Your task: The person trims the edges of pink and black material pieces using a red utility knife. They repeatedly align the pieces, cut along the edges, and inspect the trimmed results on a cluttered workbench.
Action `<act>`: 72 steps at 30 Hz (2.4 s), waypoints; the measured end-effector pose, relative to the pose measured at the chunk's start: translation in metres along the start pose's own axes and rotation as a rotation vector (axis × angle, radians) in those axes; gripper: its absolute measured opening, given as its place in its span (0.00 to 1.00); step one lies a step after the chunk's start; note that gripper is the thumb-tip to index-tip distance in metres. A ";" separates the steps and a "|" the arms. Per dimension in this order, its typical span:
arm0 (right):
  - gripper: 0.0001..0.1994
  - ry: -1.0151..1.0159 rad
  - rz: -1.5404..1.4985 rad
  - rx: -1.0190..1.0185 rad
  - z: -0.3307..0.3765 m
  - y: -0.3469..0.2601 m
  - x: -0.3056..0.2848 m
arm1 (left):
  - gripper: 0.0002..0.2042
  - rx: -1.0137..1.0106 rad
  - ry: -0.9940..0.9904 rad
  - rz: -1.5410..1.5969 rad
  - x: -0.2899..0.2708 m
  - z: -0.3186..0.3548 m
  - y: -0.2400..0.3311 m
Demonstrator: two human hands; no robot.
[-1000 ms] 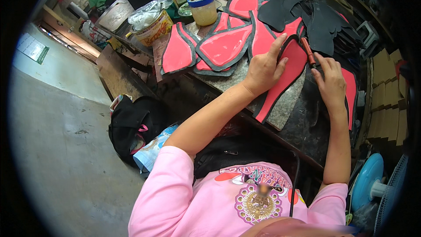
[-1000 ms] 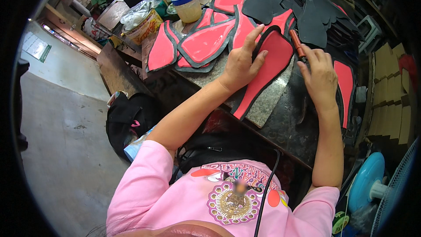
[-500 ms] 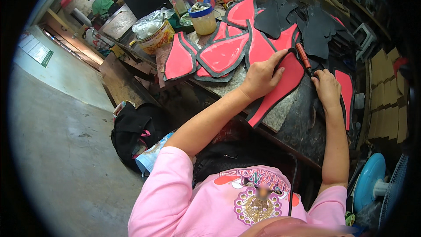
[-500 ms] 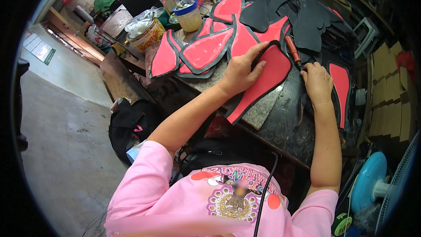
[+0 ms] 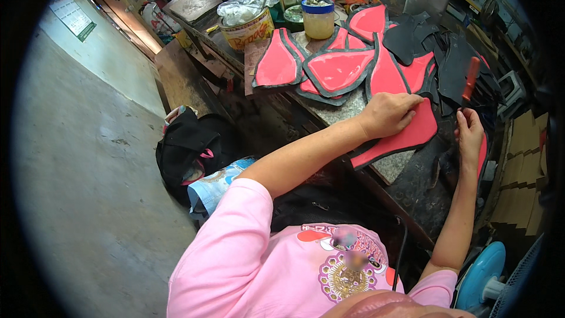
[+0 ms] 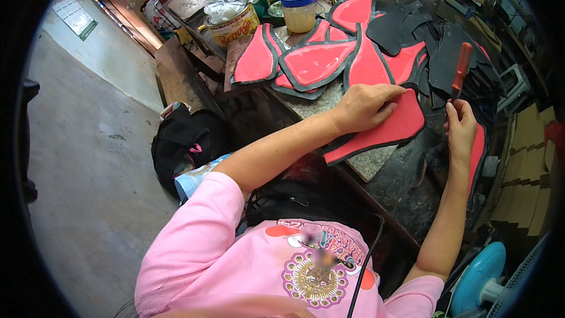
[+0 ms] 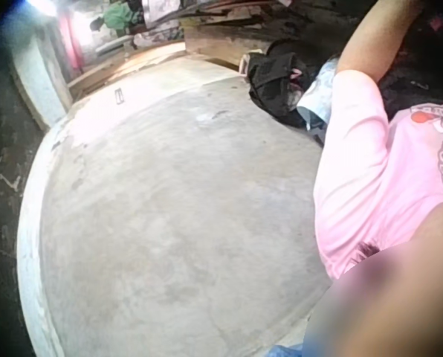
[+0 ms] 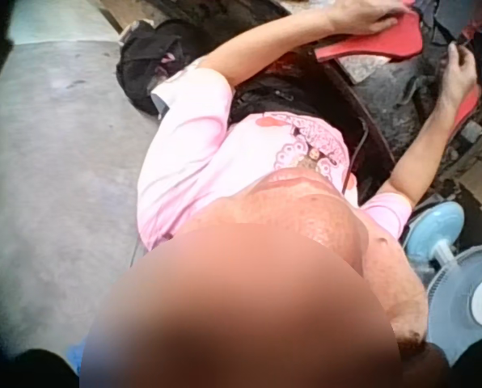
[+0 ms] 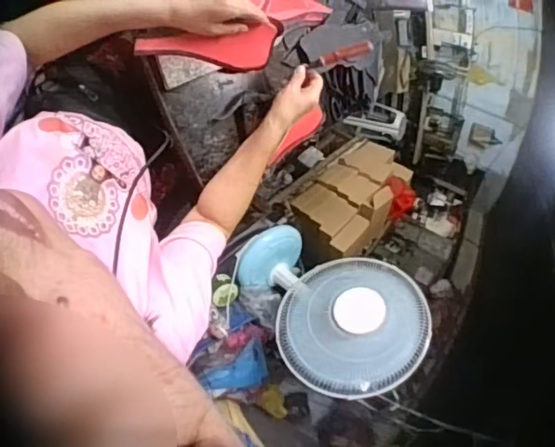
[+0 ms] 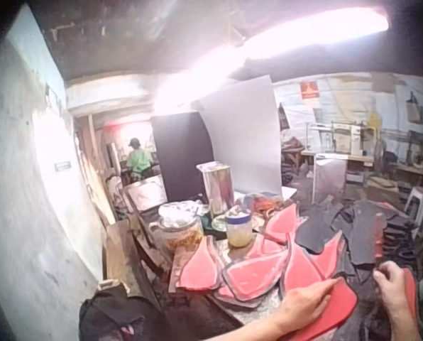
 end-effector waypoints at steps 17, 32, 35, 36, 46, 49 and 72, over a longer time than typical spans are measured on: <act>0.05 -0.216 -0.560 -0.050 0.029 -0.036 0.049 | 0.13 0.012 -0.065 -0.071 0.007 0.000 -0.001; 0.07 -0.160 -0.605 -0.045 0.027 -0.038 0.043 | 0.13 -0.026 -0.331 -0.378 -0.001 0.018 0.011; 0.07 -0.212 -0.598 -0.050 0.033 -0.042 0.047 | 0.12 -0.070 -0.389 -0.388 -0.016 0.036 0.022; 0.08 -0.227 -0.568 -0.071 0.036 -0.044 0.050 | 0.12 -0.096 -0.417 -0.393 -0.019 0.041 0.024; 0.07 -0.305 -0.481 -0.071 0.058 -0.046 0.080 | 0.11 -0.049 -0.247 -0.256 -0.021 0.024 0.009; 0.08 -0.320 -0.480 -0.180 0.055 -0.047 0.077 | 0.17 0.002 -0.161 -0.219 -0.018 0.024 0.005; 0.12 -0.214 -0.433 0.020 0.057 -0.049 0.082 | 0.09 0.028 -0.203 -0.275 -0.015 0.026 0.010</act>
Point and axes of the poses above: each hand's wrist, its own z-axis away from the middle knuckle, its own x-axis out of the palm, y = z × x, the point moved 6 cm from there along -z, towards the middle knuckle, and after that the axes turned 2 degrees about -x, right-handed, at the moved point
